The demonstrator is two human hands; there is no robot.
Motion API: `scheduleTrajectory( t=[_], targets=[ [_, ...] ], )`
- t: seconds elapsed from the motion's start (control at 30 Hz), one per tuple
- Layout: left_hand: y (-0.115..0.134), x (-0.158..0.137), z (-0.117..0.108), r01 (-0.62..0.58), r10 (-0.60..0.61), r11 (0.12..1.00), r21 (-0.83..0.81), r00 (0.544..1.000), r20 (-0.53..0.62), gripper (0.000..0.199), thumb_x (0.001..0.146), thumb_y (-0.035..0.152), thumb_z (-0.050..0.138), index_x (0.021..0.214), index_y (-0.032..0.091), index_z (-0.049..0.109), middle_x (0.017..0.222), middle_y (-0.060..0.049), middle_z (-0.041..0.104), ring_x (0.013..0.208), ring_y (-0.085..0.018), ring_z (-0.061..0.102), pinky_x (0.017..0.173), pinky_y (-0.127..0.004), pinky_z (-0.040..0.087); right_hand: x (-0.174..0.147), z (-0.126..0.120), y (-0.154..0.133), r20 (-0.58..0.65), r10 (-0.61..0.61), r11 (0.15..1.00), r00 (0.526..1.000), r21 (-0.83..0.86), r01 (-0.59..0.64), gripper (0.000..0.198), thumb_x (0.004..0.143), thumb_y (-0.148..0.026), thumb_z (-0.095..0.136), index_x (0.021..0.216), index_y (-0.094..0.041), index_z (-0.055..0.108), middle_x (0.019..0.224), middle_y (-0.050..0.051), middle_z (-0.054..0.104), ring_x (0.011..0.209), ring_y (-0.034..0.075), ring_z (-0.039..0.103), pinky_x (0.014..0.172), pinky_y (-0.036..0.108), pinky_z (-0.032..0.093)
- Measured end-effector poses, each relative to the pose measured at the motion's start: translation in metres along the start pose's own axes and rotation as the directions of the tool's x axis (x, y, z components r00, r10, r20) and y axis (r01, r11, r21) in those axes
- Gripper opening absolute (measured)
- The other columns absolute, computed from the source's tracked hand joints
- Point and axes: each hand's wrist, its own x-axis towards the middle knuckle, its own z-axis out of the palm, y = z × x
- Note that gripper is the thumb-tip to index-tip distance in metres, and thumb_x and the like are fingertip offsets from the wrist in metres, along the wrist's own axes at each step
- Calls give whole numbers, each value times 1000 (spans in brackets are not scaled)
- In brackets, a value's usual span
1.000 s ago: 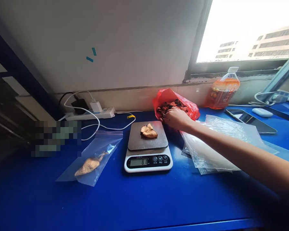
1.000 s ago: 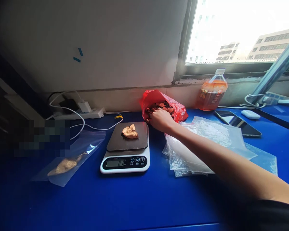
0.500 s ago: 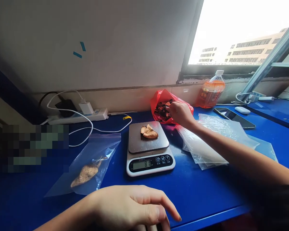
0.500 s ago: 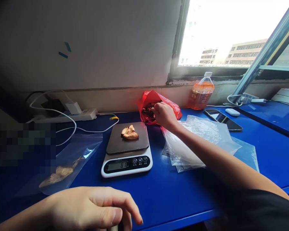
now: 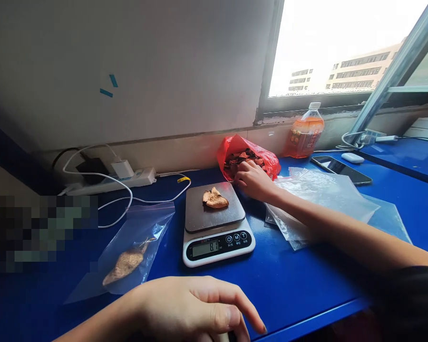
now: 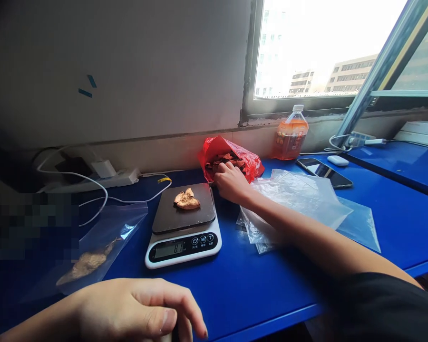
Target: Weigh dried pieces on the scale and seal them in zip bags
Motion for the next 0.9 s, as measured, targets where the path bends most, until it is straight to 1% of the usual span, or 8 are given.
scheduleTrajectory(
  t=[0.1, 0.23, 0.4, 0.5, 0.63, 0.7, 0.8, 0.9],
  targets=[
    [0, -3, 1, -6, 7, 999, 35, 1000, -22, 46, 83, 57, 63, 115, 24, 70, 97, -3, 63, 76, -13, 55, 68, -22, 44, -6, -14, 1, -63, 80, 996, 995, 43, -78, 22, 91, -17, 50, 86, -17, 72, 104, 12, 68, 102, 26, 56, 88, 36, 43],
    [6, -13, 10, -24, 66, 963, 269, 986, -150, 32, 91, 39, 56, 116, 26, 71, 100, -1, 67, 86, -14, 56, 74, -22, 43, -17, -26, -16, -90, 155, 980, 984, 140, -142, 16, 87, -17, 53, 85, -17, 68, 87, 8, 72, 81, 21, 65, 72, 29, 45],
    [13, -17, 15, -53, 95, 905, 422, 992, -80, 34, 94, 32, 50, 123, 25, 66, 103, -1, 70, 87, -15, 61, 77, -23, 46, -23, -27, -51, -62, 125, 963, 990, 249, -106, 11, 86, -23, 60, 82, -20, 69, 80, 4, 75, 73, 18, 68, 64, 26, 43],
    [15, -18, 18, -47, 120, 888, 458, 984, -130, 33, 93, 29, 51, 122, 26, 67, 105, 0, 71, 91, -15, 62, 79, -22, 45, -29, -45, -59, -95, 114, 946, 989, 316, -78, 21, 92, -32, 55, 86, -20, 71, 83, 5, 76, 73, 18, 68, 65, 26, 44],
    [15, -18, 21, -46, 119, 889, 456, 984, -134, 31, 92, 28, 54, 118, 26, 69, 104, 0, 71, 90, -14, 62, 78, -21, 46, -41, -78, -48, -257, 202, 919, 945, 384, -92, 27, 92, -38, 51, 89, -20, 71, 86, 5, 76, 71, 19, 67, 64, 29, 46],
    [14, -17, 19, -72, 132, 893, 445, 986, -105, 31, 92, 25, 53, 119, 26, 68, 102, 0, 72, 86, -13, 63, 81, -21, 47, -45, -83, -36, -287, 212, 929, 934, 355, -102, 27, 91, -39, 51, 87, -20, 71, 83, 6, 76, 69, 20, 67, 63, 30, 46],
    [12, -15, 16, -104, 143, 890, 445, 988, -55, 33, 91, 22, 52, 120, 25, 66, 103, 0, 72, 85, -13, 63, 86, -23, 47, -42, -69, -18, -262, 164, 958, 951, 274, -90, 24, 92, -33, 50, 89, -19, 70, 90, 8, 76, 80, 22, 70, 72, 32, 49],
    [12, -14, 14, -92, 134, 886, 455, 989, -61, 31, 91, 24, 53, 118, 25, 67, 102, 1, 72, 85, -13, 64, 86, -24, 48, -33, -45, -5, -199, 139, 976, 970, 195, -100, 26, 92, -18, 45, 105, -18, 67, 111, 11, 73, 102, 23, 67, 88, 35, 49]
  ],
)
